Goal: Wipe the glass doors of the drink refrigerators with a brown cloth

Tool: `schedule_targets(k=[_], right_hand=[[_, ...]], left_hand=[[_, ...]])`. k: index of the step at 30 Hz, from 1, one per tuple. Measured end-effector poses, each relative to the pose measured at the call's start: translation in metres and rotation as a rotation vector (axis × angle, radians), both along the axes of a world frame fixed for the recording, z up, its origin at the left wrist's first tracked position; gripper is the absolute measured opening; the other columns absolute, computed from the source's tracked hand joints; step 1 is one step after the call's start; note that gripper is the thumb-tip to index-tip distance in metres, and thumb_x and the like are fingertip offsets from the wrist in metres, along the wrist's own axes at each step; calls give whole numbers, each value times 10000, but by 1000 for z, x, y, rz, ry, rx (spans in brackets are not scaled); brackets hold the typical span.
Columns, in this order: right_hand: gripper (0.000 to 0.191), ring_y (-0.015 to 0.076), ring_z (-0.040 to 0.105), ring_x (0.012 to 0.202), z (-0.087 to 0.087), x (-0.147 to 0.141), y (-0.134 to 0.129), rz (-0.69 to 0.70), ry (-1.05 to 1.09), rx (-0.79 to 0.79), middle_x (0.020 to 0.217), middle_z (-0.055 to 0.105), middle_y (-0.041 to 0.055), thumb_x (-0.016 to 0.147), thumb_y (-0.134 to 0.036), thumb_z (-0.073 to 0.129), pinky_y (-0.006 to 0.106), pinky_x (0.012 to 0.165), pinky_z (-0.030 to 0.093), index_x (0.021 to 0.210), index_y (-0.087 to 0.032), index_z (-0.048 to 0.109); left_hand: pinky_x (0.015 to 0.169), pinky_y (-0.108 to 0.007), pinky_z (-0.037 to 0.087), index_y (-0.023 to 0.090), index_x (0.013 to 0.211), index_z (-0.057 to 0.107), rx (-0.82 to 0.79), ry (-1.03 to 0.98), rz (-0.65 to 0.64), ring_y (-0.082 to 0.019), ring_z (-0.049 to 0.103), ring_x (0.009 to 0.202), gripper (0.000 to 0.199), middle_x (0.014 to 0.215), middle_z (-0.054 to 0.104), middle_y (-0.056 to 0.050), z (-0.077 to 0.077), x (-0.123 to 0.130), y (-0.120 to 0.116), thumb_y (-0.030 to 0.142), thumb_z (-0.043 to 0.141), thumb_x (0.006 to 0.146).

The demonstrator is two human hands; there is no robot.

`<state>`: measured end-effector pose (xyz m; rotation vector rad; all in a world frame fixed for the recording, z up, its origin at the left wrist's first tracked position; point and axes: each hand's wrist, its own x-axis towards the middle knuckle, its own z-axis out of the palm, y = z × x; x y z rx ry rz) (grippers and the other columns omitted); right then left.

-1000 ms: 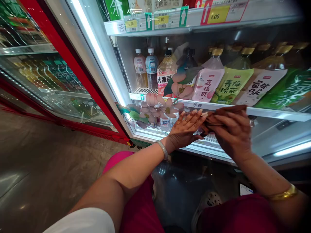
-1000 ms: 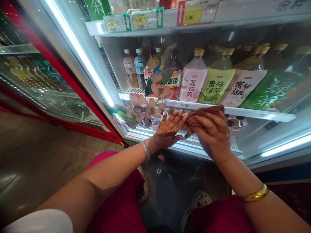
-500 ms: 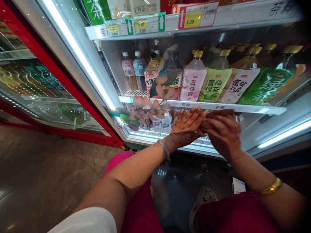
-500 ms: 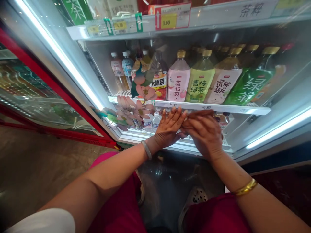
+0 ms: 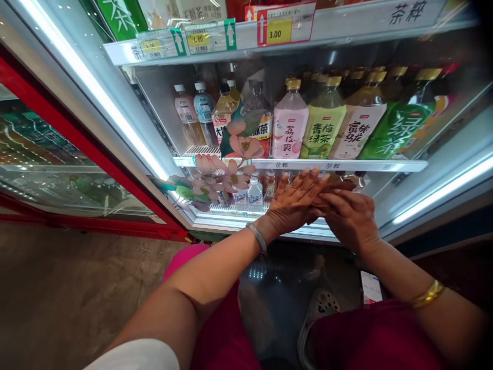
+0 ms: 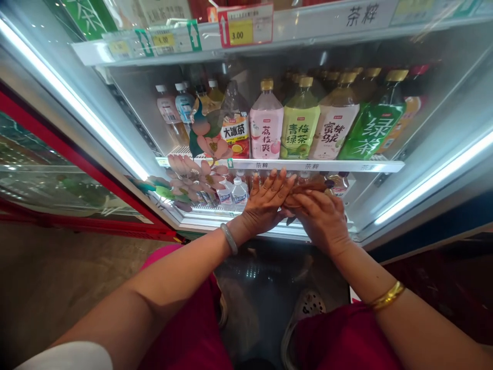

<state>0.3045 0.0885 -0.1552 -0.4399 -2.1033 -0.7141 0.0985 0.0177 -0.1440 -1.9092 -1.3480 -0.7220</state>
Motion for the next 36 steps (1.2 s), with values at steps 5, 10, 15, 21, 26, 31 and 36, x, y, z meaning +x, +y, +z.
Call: schedule_targets(k=[5, 10, 15, 21, 26, 31, 36], right_hand=[[353, 250, 599, 1223, 16, 23, 14, 88, -37, -24, 1259, 738, 1, 886, -201, 765, 425, 1079, 465, 1195, -372, 750], [289, 350, 560, 1276, 32, 41, 24, -55, 181, -21, 1308, 660, 135, 814, -269, 839, 503, 1092, 484, 1097, -251, 782], [235, 279, 558, 1228, 3, 32, 4, -44, -51, -98, 1245, 728, 38, 874, -196, 764, 447, 996, 460, 1075, -318, 765], [282, 304, 601, 1225, 33, 58, 28, -73, 146, -52, 1284, 675, 94, 859, -215, 775, 469, 1039, 493, 1130, -295, 763], [199, 321, 592, 1205, 31, 62, 24, -167, 197, -48, 1221, 658, 116, 844, -252, 781, 495, 1036, 497, 1043, -256, 769], [144, 295, 581, 1194, 19, 45, 3, -160, 2, -111, 1212, 697, 67, 879, -223, 751, 430, 898, 508, 1009, -285, 766], [201, 290, 618, 1174, 45, 76, 31, -186, 295, -102, 1209, 668, 83, 874, -189, 733, 467, 995, 503, 1056, -274, 743]], left_hand=[[1321, -500, -131, 169, 1657, 335, -18, -7, -2, -240, 117, 1660, 762, 1706, 379, -128, 4, 7, 3, 631, 328, 1050], [1346, -517, -26, 189, 1669, 312, -55, -17, -28, -271, 150, 1654, 771, 1722, 352, -104, 3, 14, 9, 632, 362, 1040], [1343, -504, -73, 197, 1662, 334, -26, 6, -30, -253, 119, 1659, 777, 1710, 376, -97, -6, 23, 15, 649, 382, 1031], [1332, -499, -107, 176, 1671, 295, -18, 12, -67, -217, 45, 1665, 796, 1709, 378, -100, -7, 37, 21, 648, 373, 1036], [1331, -522, -100, 166, 1665, 311, -4, 31, -77, -252, 55, 1666, 822, 1706, 378, -124, -7, 46, 26, 642, 466, 1012], [1322, -542, -135, 170, 1636, 386, 29, 41, -81, -267, 92, 1663, 783, 1674, 434, -129, -7, 52, 30, 610, 517, 1002], [1303, -570, -167, 153, 1642, 359, 60, -5, -112, -245, 98, 1661, 758, 1649, 465, -145, -3, 66, 36, 588, 471, 1031]])
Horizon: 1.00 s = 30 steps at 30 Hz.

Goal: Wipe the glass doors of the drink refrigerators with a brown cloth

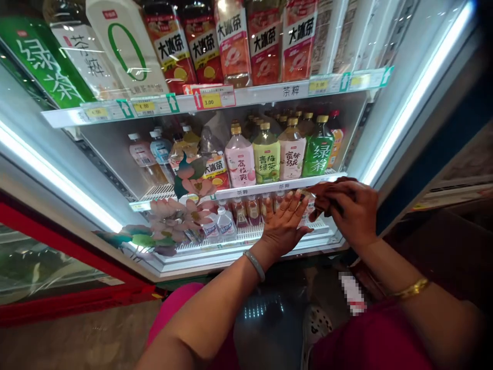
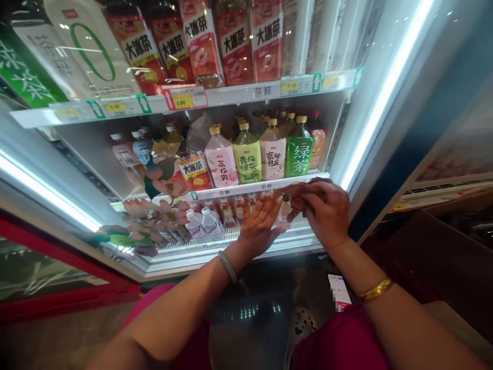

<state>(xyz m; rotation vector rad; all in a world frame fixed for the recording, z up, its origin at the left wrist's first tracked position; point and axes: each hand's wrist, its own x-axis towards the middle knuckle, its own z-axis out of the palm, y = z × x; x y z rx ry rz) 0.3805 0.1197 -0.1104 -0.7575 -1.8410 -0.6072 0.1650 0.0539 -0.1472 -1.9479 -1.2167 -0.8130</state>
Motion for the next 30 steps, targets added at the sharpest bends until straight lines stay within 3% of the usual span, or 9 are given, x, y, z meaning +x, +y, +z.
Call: schedule_targets(k=[4, 10, 14, 17, 20, 22, 26, 30], right_hand=[[210, 334, 588, 1185, -2, 11, 4, -128, 65, -56, 1213, 630, 115, 839, -180, 732, 519, 996, 496, 1040, -238, 726], [142, 263, 596, 1095, -14, -3, -13, -38, -65, -97, 1166, 659, 77, 873, -161, 684, 420, 909, 536, 970, -255, 728], [215, 282, 556, 1172, -5, 23, 9, -137, 132, -137, 1221, 620, 92, 884, -144, 636, 456, 999, 511, 1058, -241, 716], [240, 319, 494, 1256, -7, 41, 29, -221, 299, -226, 1313, 549, 122, 866, -182, 651, 521, 1103, 461, 1098, -216, 701], [234, 312, 477, 1275, -21, 44, 37, -221, 342, -293, 1342, 525, 119, 861, -187, 641, 511, 1130, 451, 1086, -221, 696], [231, 307, 478, 1274, -32, 41, 36, -212, 380, -336, 1338, 536, 116, 857, -177, 622, 502, 1130, 456, 1070, -227, 697], [204, 299, 514, 1250, -55, 37, 28, -186, 502, -413, 1304, 593, 109, 861, -237, 598, 494, 1115, 477, 1037, -247, 700], [253, 299, 604, 1149, -70, 37, 29, -204, 749, -479, 1190, 670, 124, 826, -292, 537, 492, 1027, 525, 1010, -233, 700]], left_hand=[[1334, -513, -102, 140, 1640, 366, 29, 14, -43, -254, 178, 1648, 765, 1643, 467, -164, 4, 14, 7, 582, 485, 1027], [1354, -524, -17, 96, 1657, 300, 28, 26, -94, -299, 228, 1634, 808, 1677, 397, -186, 3, 35, 19, 508, 560, 1012], [1353, -521, -7, 113, 1681, 213, -49, 19, -95, -286, 177, 1645, 825, 1718, 313, -163, 1, 49, 24, 469, 559, 1022], [1343, -515, -57, 140, 1692, 165, -80, -6, -87, -261, 121, 1654, 801, 1738, 261, -145, 1, 59, 31, 450, 517, 1043], [1305, -549, -153, 161, 1697, 123, -104, -61, -43, -259, 111, 1654, 772, 1740, 247, -148, 2, 75, 42, 443, 460, 1063], [1292, -592, -153, 175, 1699, 92, -145, -79, -18, -280, 126, 1652, 769, 1744, 231, -152, 3, 90, 49, 426, 448, 1065], [1318, -642, 24, 218, 1697, 49, -293, -74, 13, -300, 123, 1649, 781, 1762, 168, -117, 9, 124, 60, 390, 456, 1053], [1298, -696, 116, 237, 1693, 56, -419, -70, -3, -312, 146, 1643, 746, 1759, 169, -103, 12, 143, 63, 389, 426, 1064]])
